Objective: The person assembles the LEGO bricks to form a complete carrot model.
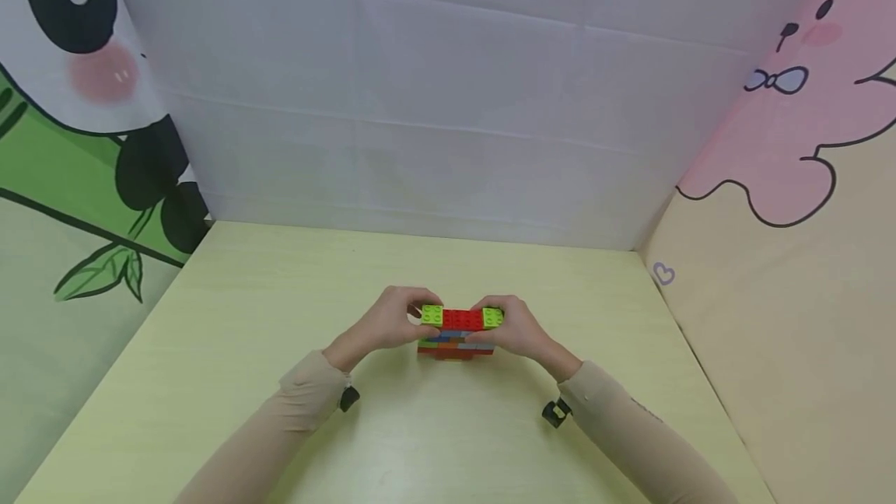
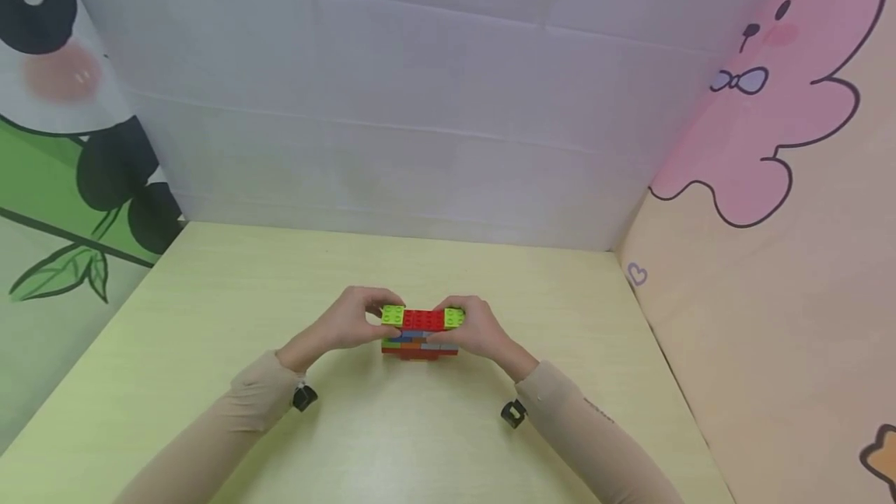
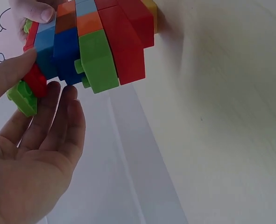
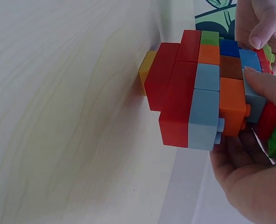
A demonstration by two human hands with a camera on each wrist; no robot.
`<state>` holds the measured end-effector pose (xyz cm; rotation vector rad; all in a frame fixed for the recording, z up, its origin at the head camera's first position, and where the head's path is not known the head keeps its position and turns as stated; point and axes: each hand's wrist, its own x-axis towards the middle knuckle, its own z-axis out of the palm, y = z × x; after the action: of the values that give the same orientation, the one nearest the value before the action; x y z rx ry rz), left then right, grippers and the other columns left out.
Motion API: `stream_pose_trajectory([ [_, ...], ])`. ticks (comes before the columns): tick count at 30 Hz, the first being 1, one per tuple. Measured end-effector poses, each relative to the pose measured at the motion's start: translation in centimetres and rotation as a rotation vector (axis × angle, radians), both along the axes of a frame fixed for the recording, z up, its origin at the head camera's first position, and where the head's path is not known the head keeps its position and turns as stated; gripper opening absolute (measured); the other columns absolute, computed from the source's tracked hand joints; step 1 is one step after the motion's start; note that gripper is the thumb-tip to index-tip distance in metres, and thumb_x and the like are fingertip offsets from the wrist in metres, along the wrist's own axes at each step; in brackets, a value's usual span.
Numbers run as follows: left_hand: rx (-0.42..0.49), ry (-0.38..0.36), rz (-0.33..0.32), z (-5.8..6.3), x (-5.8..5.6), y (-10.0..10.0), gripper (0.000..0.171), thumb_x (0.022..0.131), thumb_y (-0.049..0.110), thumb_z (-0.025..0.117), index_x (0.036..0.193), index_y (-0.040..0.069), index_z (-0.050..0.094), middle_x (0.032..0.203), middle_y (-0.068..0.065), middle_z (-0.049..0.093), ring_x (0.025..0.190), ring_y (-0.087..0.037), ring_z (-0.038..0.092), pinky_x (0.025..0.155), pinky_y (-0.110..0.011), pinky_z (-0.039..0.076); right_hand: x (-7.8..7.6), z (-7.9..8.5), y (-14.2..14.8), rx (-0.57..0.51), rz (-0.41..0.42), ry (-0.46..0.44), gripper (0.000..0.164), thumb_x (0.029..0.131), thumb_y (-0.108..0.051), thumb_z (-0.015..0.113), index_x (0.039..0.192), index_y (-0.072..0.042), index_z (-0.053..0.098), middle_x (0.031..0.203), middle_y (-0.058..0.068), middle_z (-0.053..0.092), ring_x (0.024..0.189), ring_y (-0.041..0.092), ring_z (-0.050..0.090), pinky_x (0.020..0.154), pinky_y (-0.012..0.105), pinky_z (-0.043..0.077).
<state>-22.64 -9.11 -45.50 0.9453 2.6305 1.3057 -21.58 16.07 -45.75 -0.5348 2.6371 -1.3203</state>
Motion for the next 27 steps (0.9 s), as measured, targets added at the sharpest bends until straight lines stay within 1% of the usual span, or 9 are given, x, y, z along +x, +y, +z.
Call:
stream_pose_trajectory([
  [2, 0.017, -0.023, 0.003, -0.5, -0.1, 0.1, 0.033, 0.076, 0.019, 0.082, 0.105, 0.014, 0.069, 0.099, 0.008, 0.065, 0.084, -0.013, 0.06, 0.074, -0.029, 0.051, 0.0, -0.2, 0.0, -0.016, 0.002, 0.001, 0.034, 0.071, -0.023, 0.086, 0.1, -0.016, 0.07, 0.096, -0.003, 0.064, 0.085, 0.02, 0.057, 0.068, 0.034, 0.05],
  [3, 0.028, -0.042, 0.005, -0.7, -0.1, 0.1, 0.033, 0.076, 0.02, 0.082, 0.106, 0.014, 0.069, 0.099, 0.007, 0.064, 0.083, -0.012, 0.06, 0.074, -0.028, 0.051, 0.3, 0.1, -0.1, -0.023, 0.002, 0.0, 0.034, 0.072, -0.021, 0.086, 0.101, -0.014, 0.07, 0.096, -0.002, 0.065, 0.084, 0.02, 0.057, 0.068, 0.035, 0.05],
  [6, 0.075, -0.106, 0.002, -1.2, 0.0, 0.2, 0.033, 0.077, 0.023, 0.081, 0.106, 0.014, 0.068, 0.098, 0.005, 0.064, 0.082, -0.013, 0.062, 0.074, -0.028, 0.052, 0.2, -0.4, 0.1, -0.044, 0.006, 0.004, 0.036, 0.072, -0.023, 0.086, 0.103, -0.015, 0.07, 0.096, -0.003, 0.065, 0.084, 0.019, 0.057, 0.068, 0.035, 0.05],
  [9, 0.1, -0.155, 0.006, -1.4, 0.1, 0.1, 0.033, 0.078, 0.023, 0.081, 0.107, 0.014, 0.068, 0.097, 0.004, 0.065, 0.081, -0.014, 0.062, 0.073, -0.029, 0.052, 0.2, -0.9, 0.4, -0.071, 0.015, -0.009, 0.039, 0.072, -0.025, 0.085, 0.107, -0.015, 0.069, 0.098, -0.003, 0.065, 0.087, 0.019, 0.058, 0.071, 0.035, 0.051],
  [10, 0.105, -0.161, 0.006, -1.4, 0.2, 0.2, 0.032, 0.079, 0.023, 0.08, 0.107, 0.014, 0.068, 0.097, 0.004, 0.065, 0.08, -0.014, 0.062, 0.073, -0.029, 0.052, 0.0, -1.5, 0.7, -0.089, 0.018, -0.016, 0.04, 0.072, -0.026, 0.085, 0.108, -0.016, 0.069, 0.099, -0.004, 0.065, 0.088, 0.019, 0.059, 0.072, 0.035, 0.051],
  [15, 0.1, -0.155, 0.009, -1.5, 0.3, 0.2, 0.033, 0.079, 0.023, 0.08, 0.108, 0.014, 0.068, 0.096, 0.004, 0.066, 0.078, -0.012, 0.063, 0.071, -0.029, 0.052, 0.2, -2.2, 1.2, -0.169, 0.038, -0.041, 0.038, 0.073, -0.02, 0.085, 0.106, -0.01, 0.068, 0.099, 0.0, 0.066, 0.087, 0.021, 0.061, 0.074, 0.035, 0.052],
  [18, 0.106, -0.167, 0.015, -1.6, 0.4, 0.2, 0.034, 0.079, 0.025, 0.08, 0.108, 0.013, 0.068, 0.095, 0.004, 0.066, 0.079, -0.012, 0.063, 0.071, -0.028, 0.052, 0.2, -2.5, 1.4, -0.201, 0.052, -0.056, 0.036, 0.073, -0.017, 0.084, 0.104, -0.009, 0.068, 0.098, 0.001, 0.067, 0.086, 0.02, 0.062, 0.075, 0.034, 0.052],
  [23, 0.121, -0.201, 0.02, -2.1, 0.7, 0.1, 0.031, 0.08, 0.027, 0.079, 0.105, 0.012, 0.069, 0.093, 0.005, 0.067, 0.081, -0.012, 0.065, 0.072, -0.029, 0.052, 0.2, -2.6, 1.6, -0.221, 0.062, -0.073, 0.034, 0.074, -0.01, 0.083, 0.104, -0.005, 0.068, 0.097, 0.002, 0.068, 0.085, 0.02, 0.063, 0.075, 0.033, 0.052],
  [27, 0.124, -0.202, 0.006, -2.7, 0.8, -0.1, 0.027, 0.081, 0.028, 0.078, 0.102, 0.014, 0.07, 0.092, 0.006, 0.068, 0.083, -0.011, 0.065, 0.073, -0.029, 0.052, 0.2, -2.7, 1.7, -0.229, 0.069, -0.074, 0.032, 0.075, -0.003, 0.081, 0.104, -0.001, 0.068, 0.096, 0.005, 0.068, 0.084, 0.022, 0.063, 0.074, 0.035, 0.052],
])
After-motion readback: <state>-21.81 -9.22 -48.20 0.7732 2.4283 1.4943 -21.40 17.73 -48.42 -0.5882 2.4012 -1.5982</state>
